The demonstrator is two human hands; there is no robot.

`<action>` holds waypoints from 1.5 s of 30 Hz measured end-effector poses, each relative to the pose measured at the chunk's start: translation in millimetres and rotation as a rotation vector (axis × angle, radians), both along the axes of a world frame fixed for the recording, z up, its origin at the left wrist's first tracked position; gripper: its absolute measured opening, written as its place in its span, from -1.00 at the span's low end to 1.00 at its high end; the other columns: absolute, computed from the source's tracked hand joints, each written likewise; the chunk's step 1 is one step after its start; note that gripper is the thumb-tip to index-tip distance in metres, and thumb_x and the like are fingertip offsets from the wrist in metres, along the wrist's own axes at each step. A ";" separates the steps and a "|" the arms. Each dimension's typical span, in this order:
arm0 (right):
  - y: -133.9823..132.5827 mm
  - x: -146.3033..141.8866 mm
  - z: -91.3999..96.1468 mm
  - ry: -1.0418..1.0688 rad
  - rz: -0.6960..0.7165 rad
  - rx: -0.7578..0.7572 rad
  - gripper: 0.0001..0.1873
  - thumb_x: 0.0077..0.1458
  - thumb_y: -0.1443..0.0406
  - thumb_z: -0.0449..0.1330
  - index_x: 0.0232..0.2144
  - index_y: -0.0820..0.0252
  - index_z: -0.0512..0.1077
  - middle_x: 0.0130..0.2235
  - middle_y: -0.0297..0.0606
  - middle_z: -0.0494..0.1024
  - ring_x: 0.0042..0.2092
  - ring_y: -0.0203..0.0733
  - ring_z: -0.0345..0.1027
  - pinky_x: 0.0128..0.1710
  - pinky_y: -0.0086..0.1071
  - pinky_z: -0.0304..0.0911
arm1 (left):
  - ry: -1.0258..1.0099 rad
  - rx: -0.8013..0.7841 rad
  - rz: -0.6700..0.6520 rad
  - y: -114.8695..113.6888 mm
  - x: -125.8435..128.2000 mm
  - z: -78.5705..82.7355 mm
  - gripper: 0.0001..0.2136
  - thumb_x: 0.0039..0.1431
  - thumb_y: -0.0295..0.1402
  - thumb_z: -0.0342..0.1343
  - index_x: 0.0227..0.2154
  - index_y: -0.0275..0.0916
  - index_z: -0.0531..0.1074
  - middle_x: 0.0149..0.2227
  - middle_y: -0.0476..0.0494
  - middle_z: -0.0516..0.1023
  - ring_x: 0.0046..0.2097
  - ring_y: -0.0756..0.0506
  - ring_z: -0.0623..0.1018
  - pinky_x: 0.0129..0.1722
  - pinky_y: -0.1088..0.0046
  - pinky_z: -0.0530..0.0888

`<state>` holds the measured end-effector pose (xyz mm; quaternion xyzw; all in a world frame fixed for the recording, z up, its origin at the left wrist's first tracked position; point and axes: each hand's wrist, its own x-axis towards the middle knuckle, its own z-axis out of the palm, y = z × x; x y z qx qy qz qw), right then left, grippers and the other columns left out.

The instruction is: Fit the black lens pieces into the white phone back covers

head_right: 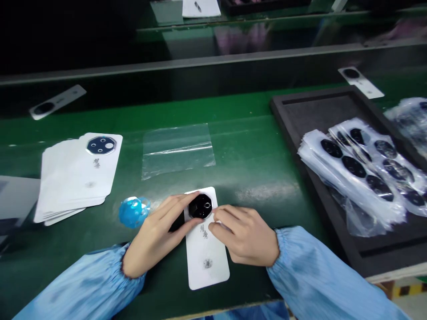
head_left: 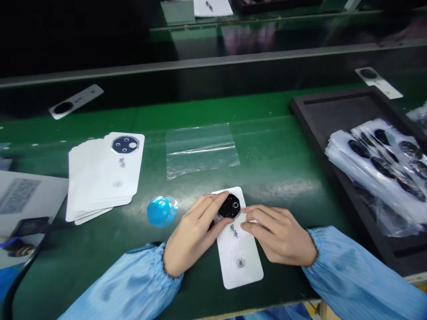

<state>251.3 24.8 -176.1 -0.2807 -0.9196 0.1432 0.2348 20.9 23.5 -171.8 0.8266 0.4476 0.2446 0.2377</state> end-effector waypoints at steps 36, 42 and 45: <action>0.6 2.3 4.3 0.019 -0.098 -0.137 -0.75 0.21 0.47 -0.02 -0.21 0.21 0.43 -0.21 -0.21 0.48 -0.27 -0.27 0.39 -0.46 -0.43 0.19 | 0.069 -0.012 0.112 -3.1 15.6 5.4 -0.56 0.21 -0.40 0.17 0.14 -0.24 0.25 -0.05 -0.16 0.52 -0.07 -0.14 0.48 -0.07 0.29 0.47; 0.4 2.3 5.4 0.014 -0.096 -0.174 -0.76 0.24 0.45 -0.03 -0.20 0.21 0.42 -0.20 -0.22 0.46 -0.25 -0.27 0.39 -0.42 -0.43 0.24 | 0.100 0.020 0.104 -0.2 15.7 6.9 -0.56 0.20 -0.39 0.18 0.13 -0.21 0.27 -0.02 -0.16 0.53 -0.07 -0.16 0.49 -0.09 0.26 0.48; 0.3 2.2 5.4 0.017 -0.095 -0.171 -0.76 0.23 0.45 -0.03 -0.21 0.21 0.42 -0.21 -0.22 0.46 -0.27 -0.27 0.38 -0.44 -0.42 0.22 | 0.097 0.004 0.092 2.7 15.7 9.2 -0.56 0.19 -0.40 0.19 0.12 -0.21 0.28 -0.06 -0.15 0.53 -0.08 -0.16 0.49 -0.11 0.26 0.48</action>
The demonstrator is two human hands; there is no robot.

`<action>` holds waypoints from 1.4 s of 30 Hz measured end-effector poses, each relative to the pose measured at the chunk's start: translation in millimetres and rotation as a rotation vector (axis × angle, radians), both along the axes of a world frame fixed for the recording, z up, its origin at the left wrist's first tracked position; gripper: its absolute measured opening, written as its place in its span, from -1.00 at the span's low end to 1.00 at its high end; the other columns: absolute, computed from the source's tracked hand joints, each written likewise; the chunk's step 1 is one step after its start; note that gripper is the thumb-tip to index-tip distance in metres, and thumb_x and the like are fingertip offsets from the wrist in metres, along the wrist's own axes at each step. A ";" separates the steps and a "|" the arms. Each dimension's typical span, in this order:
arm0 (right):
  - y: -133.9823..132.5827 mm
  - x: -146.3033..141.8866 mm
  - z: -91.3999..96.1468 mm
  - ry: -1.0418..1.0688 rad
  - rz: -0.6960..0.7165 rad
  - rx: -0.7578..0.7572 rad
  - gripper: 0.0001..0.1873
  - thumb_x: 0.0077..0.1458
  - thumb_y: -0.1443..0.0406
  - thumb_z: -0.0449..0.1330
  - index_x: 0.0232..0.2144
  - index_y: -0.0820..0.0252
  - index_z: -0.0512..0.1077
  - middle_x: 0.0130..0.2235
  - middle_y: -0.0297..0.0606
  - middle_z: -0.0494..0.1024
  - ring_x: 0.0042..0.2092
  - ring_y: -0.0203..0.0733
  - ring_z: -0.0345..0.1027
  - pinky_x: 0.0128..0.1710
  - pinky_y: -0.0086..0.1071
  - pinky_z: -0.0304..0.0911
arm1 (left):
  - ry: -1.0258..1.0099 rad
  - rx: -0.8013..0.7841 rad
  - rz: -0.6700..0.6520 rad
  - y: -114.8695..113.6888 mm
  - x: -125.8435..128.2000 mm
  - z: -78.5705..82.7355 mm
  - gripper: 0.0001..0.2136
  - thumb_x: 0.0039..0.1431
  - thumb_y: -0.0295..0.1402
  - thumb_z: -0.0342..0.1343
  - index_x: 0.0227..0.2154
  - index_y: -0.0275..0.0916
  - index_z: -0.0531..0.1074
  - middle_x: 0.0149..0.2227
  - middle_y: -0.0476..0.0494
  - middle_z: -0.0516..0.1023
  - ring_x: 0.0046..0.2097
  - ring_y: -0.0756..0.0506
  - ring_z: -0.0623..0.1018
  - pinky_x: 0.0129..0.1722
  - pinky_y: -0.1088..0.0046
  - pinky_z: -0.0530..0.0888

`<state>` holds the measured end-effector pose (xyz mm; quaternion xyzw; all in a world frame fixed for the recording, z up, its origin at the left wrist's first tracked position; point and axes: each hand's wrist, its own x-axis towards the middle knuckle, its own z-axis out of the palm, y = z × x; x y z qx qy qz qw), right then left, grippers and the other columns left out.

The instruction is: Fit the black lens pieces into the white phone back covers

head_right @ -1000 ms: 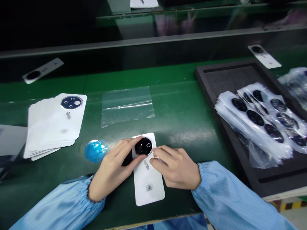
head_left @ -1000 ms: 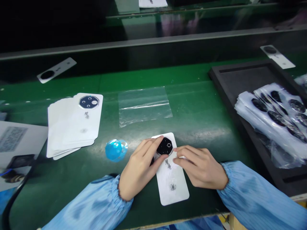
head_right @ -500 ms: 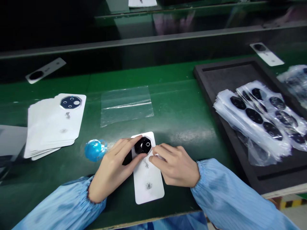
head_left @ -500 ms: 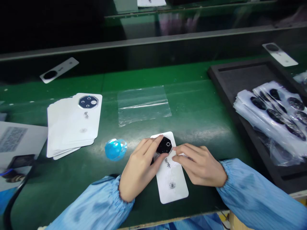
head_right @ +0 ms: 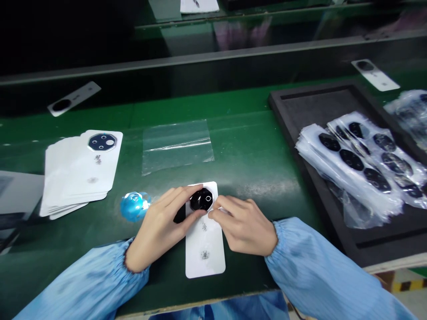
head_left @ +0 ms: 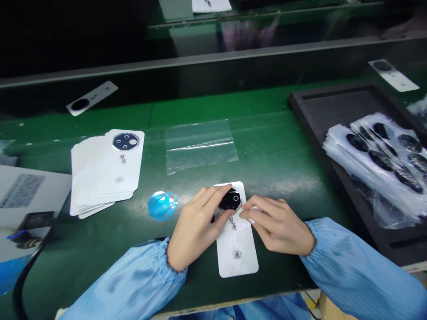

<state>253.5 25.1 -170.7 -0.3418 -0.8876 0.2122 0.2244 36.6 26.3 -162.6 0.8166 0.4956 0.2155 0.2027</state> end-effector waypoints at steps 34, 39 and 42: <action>-3.9 -13.3 -2.1 -0.188 0.028 0.227 -0.67 0.27 0.49 -0.09 0.01 0.41 0.35 -0.15 -0.04 0.50 -0.15 -0.11 0.47 -0.27 -0.28 0.49 | -0.095 -0.033 -0.125 5.4 -9.6 -14.3 -0.46 0.25 -0.29 0.12 0.23 -0.22 0.11 0.09 -0.21 0.44 0.09 -0.14 0.45 0.06 0.27 0.45; -6.3 -24.4 2.5 -0.246 0.045 0.356 -0.73 0.25 0.49 0.01 -0.04 0.45 0.38 -0.13 -0.01 0.53 -0.11 -0.04 0.47 -0.15 -0.22 0.48 | -0.141 -0.102 -0.117 1.6 -19.2 -16.5 -0.39 0.24 -0.24 0.12 0.27 -0.24 0.04 0.24 -0.27 0.27 0.25 -0.13 0.28 0.22 0.25 0.31; -2.4 -31.5 3.3 -0.243 0.068 0.351 -0.72 0.26 0.50 -0.02 -0.04 0.44 0.38 -0.17 -0.04 0.53 -0.13 -0.07 0.47 -0.18 -0.24 0.48 | -0.149 -0.103 -0.118 1.9 -20.3 -18.6 -0.40 0.24 -0.28 0.12 0.27 -0.26 0.04 0.24 -0.27 0.27 0.26 -0.12 0.25 0.24 0.27 0.28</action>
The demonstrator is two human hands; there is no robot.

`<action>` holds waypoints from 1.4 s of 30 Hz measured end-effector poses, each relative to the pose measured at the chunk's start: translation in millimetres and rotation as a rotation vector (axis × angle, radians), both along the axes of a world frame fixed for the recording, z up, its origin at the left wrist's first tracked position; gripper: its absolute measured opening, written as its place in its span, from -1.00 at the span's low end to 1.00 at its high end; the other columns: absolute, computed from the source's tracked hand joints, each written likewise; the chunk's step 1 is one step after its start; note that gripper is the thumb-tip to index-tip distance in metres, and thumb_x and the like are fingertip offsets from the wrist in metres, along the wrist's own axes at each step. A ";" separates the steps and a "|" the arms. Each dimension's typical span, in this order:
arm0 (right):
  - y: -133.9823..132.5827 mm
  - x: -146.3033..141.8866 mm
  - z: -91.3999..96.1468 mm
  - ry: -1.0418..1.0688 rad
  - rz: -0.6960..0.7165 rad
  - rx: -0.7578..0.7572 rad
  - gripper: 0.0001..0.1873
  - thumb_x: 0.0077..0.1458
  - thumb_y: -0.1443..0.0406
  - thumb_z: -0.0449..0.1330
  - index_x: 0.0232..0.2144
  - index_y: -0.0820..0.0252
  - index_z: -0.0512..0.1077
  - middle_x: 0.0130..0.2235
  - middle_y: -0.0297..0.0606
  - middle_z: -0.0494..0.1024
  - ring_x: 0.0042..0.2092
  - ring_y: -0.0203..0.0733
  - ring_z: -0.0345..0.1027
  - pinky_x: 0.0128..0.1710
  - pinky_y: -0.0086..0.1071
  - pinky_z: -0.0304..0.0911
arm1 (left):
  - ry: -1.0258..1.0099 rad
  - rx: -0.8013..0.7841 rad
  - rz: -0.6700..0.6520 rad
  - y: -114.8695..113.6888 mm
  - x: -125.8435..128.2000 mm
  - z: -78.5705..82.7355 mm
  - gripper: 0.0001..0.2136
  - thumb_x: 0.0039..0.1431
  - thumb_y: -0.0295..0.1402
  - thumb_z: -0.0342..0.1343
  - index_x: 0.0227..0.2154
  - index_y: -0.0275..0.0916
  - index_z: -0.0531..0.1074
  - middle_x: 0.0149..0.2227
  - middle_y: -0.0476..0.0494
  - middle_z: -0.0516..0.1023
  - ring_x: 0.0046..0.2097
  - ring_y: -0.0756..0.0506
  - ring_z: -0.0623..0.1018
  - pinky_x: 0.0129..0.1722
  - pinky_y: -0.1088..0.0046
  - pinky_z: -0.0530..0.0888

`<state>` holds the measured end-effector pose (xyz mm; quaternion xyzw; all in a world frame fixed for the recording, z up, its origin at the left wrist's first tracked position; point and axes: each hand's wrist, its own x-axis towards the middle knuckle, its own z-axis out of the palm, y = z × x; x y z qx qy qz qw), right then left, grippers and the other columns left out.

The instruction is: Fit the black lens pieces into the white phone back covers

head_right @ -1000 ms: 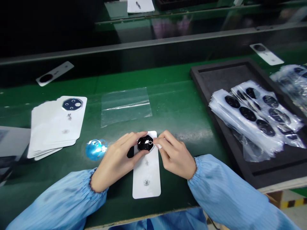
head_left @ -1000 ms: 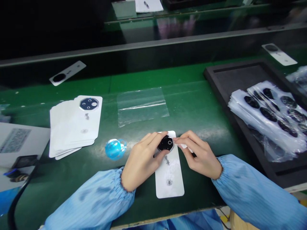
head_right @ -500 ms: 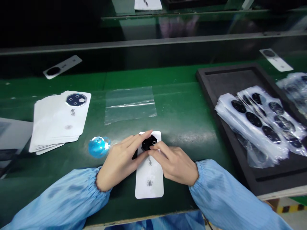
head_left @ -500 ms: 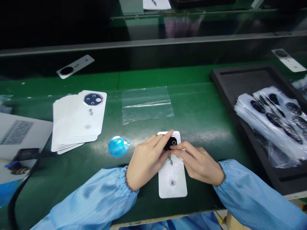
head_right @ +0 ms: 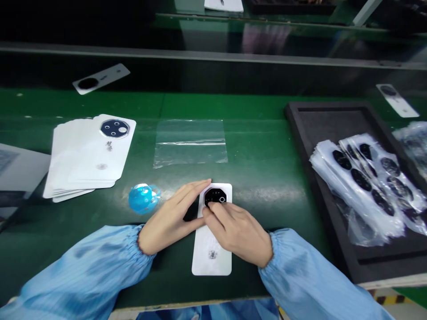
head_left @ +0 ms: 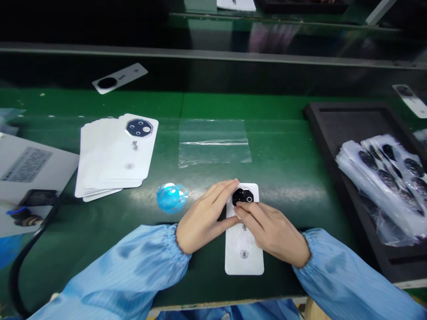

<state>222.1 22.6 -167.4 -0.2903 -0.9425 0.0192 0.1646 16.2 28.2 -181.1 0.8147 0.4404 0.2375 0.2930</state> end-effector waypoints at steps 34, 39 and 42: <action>33.3 12.2 16.6 0.572 -0.618 -1.223 -0.49 -0.01 0.12 0.33 -0.04 0.18 0.36 -0.51 -0.47 0.26 -0.52 -0.37 0.07 -0.55 -0.45 0.02 | -0.275 -0.038 0.073 4.9 2.7 -0.4 -0.22 0.08 -0.45 0.27 0.30 -0.13 -0.02 0.13 -0.26 0.15 0.12 -0.17 0.33 0.12 0.22 0.41; 32.7 11.4 22.5 0.611 -0.554 -1.497 -0.67 -0.02 0.10 0.34 -0.34 0.25 0.46 -0.55 -0.47 0.24 -0.58 -0.47 -0.12 -0.63 -0.48 -0.22 | -0.528 -0.076 0.185 -2.8 8.8 7.6 -0.37 0.11 -0.45 0.24 0.21 -0.09 0.15 0.30 -0.25 -0.01 0.14 -0.15 0.35 0.01 0.31 0.51; 30.0 9.4 19.3 0.711 -0.506 -1.508 -0.63 -0.01 0.09 0.34 -0.27 0.25 0.45 -0.55 -0.47 0.25 -0.58 -0.49 -0.14 -0.64 -0.51 -0.23 | -0.736 -0.354 0.309 -5.3 12.0 13.2 -0.58 0.17 -0.41 0.18 0.08 -0.20 0.28 -0.04 -0.20 0.44 -0.14 -0.04 0.53 -0.27 0.50 0.56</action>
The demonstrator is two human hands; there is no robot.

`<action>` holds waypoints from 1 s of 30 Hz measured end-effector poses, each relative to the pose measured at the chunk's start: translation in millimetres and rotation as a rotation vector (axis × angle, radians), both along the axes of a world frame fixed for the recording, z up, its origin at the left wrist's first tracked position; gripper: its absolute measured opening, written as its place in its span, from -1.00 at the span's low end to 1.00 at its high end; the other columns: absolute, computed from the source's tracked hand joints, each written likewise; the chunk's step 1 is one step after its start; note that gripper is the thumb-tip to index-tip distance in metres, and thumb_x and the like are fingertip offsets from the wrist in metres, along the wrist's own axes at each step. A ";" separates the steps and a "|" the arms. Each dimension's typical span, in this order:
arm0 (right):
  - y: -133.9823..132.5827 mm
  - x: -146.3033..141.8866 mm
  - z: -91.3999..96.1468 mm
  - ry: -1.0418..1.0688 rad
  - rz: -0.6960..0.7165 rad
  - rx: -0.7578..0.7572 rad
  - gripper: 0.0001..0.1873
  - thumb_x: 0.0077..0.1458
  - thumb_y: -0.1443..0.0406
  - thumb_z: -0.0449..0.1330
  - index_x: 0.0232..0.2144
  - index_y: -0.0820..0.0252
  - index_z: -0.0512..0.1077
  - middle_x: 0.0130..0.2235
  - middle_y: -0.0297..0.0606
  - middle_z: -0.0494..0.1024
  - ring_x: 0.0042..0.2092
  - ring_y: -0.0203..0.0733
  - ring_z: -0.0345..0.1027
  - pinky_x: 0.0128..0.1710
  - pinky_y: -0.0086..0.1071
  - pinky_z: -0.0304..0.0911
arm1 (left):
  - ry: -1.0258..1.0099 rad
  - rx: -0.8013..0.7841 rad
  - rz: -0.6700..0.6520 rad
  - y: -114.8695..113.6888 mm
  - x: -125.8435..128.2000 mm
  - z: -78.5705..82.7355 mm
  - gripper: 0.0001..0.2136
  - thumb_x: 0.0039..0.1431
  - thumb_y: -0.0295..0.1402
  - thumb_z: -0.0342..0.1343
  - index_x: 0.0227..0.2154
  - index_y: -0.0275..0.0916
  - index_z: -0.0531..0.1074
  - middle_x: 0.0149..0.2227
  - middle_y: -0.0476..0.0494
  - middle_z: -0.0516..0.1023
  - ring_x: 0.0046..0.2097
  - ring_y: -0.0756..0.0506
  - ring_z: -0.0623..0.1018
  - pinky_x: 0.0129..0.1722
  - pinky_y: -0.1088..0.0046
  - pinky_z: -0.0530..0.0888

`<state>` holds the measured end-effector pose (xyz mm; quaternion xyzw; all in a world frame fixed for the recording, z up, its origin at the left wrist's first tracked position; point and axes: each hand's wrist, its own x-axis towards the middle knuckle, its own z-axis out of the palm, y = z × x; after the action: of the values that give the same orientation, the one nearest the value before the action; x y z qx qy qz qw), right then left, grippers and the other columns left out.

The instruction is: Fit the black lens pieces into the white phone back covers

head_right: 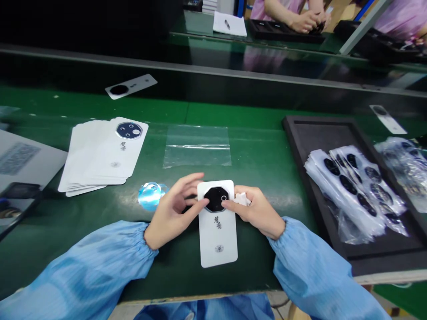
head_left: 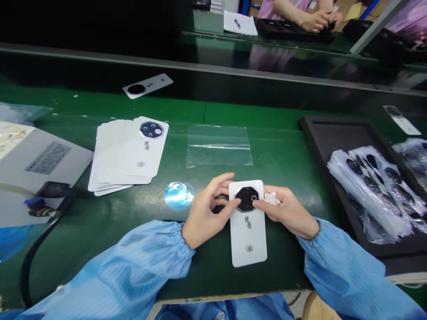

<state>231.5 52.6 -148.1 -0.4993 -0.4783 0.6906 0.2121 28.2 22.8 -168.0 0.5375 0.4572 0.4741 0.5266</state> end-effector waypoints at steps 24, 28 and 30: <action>-11.1 -8.6 -1.1 0.108 -0.080 0.054 -0.70 -0.01 0.14 0.37 -0.39 0.23 0.41 -0.60 -0.51 0.21 -0.62 -0.49 -0.05 -0.70 -0.56 -0.13 | 0.014 -0.237 -0.034 -0.8 -1.8 8.9 -0.78 0.17 -0.28 0.08 -0.53 -0.25 0.26 -0.61 0.07 0.28 -0.56 0.06 0.34 -0.58 0.56 0.28; -11.3 -10.3 -4.1 0.107 -0.064 0.018 -0.66 -0.03 0.10 0.38 -0.40 0.23 0.40 -0.61 -0.51 0.21 -0.63 -0.49 -0.07 -0.71 -0.56 -0.17 | 0.057 -0.235 -0.019 -2.1 -2.0 9.6 -0.78 0.17 -0.27 0.05 -0.52 -0.24 0.24 -0.60 0.09 0.24 -0.56 0.07 0.30 -0.58 0.56 0.23; -11.8 -10.9 -5.1 0.102 -0.062 0.021 -0.65 -0.05 0.10 0.39 -0.40 0.23 0.40 -0.62 -0.52 0.21 -0.63 -0.49 -0.07 -0.71 -0.55 -0.17 | 0.066 -0.233 -0.007 -2.4 -1.8 8.7 -0.79 0.16 -0.28 0.05 -0.52 -0.24 0.24 -0.59 0.09 0.23 -0.55 0.07 0.28 -0.58 0.57 0.22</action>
<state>220.6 40.8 -153.2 -0.4757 -0.4584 0.7034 0.2625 26.4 20.4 -159.3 0.4895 0.5246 0.3979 0.5718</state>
